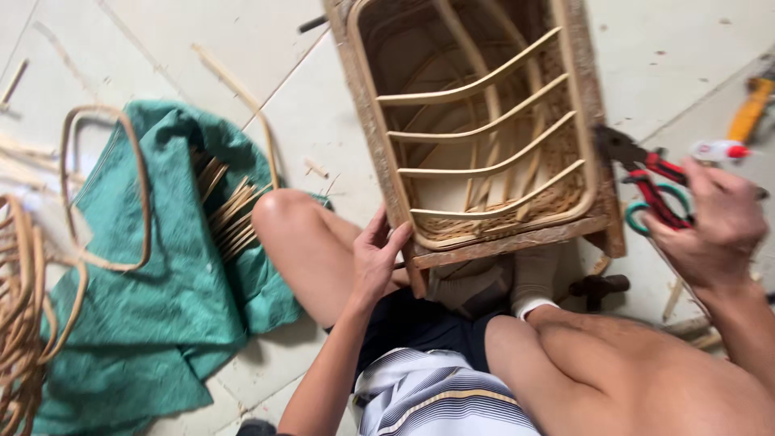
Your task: The person sits on the floor and assembles a rectangular bamboo basket using a wooden jig. They use pliers to bend and position bamboo strips, apply glue to the frame, and press a bamboo rim into place.
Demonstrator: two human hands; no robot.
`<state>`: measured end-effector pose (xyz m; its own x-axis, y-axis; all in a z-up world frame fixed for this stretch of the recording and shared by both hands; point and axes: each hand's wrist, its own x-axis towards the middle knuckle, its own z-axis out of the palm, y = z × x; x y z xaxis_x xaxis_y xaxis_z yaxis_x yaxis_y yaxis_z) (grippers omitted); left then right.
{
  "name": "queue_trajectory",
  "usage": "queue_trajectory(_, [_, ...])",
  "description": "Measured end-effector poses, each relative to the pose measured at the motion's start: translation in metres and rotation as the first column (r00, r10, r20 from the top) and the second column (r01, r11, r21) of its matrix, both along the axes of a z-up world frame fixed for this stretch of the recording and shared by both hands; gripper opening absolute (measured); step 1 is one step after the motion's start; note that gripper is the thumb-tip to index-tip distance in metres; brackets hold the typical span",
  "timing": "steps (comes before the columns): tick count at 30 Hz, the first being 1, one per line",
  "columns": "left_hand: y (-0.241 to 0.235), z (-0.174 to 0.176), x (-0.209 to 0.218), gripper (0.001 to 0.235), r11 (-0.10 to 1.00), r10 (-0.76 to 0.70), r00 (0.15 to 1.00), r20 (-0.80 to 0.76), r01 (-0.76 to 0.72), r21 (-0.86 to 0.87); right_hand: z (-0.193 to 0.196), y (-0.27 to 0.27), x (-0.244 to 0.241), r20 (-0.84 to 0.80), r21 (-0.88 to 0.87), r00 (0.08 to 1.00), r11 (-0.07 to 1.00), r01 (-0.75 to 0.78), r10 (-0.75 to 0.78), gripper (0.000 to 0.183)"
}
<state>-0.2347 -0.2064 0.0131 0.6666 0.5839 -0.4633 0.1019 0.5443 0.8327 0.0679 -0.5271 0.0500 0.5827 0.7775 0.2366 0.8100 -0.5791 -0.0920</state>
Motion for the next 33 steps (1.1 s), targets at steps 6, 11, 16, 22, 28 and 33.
queue_trajectory(6, [-0.023,0.006,-0.011,0.066,0.998,0.022,1.000,-0.001,-0.022,0.058,-0.037,-0.044,-0.030,-0.617,0.066,0.731,0.907,0.417,-0.291,0.050])
queue_trajectory(11, [-0.041,0.021,-0.005,0.084,0.999,0.032,0.997,-0.076,-0.031,0.023,-0.058,-0.089,-0.074,-0.419,0.204,0.854,0.884,0.420,-0.308,0.058])
queue_trajectory(16, [-0.024,0.031,0.003,0.079,0.991,0.018,0.994,-0.109,-0.004,0.132,-0.096,-0.124,-0.108,-0.357,0.161,0.827,0.843,0.513,-0.435,0.057])
queue_trajectory(22, [0.027,0.036,0.034,0.045,0.582,0.217,0.968,-0.129,-0.022,0.813,-0.127,-0.161,-0.134,-0.539,0.110,0.665,0.740,0.663,-0.516,0.066])
queue_trajectory(28, [0.120,0.028,0.149,0.051,-0.041,-0.019,0.985,-0.172,0.171,0.984,-0.130,-0.140,-0.140,-0.251,0.046,0.787,0.805,0.592,-0.564,0.075])
queue_trajectory(33, [0.163,0.014,0.234,0.068,-0.306,-0.065,0.900,-0.431,0.393,0.867,-0.125,-0.120,-0.149,-0.155,0.184,0.836,0.816,0.548,-0.527,0.074])
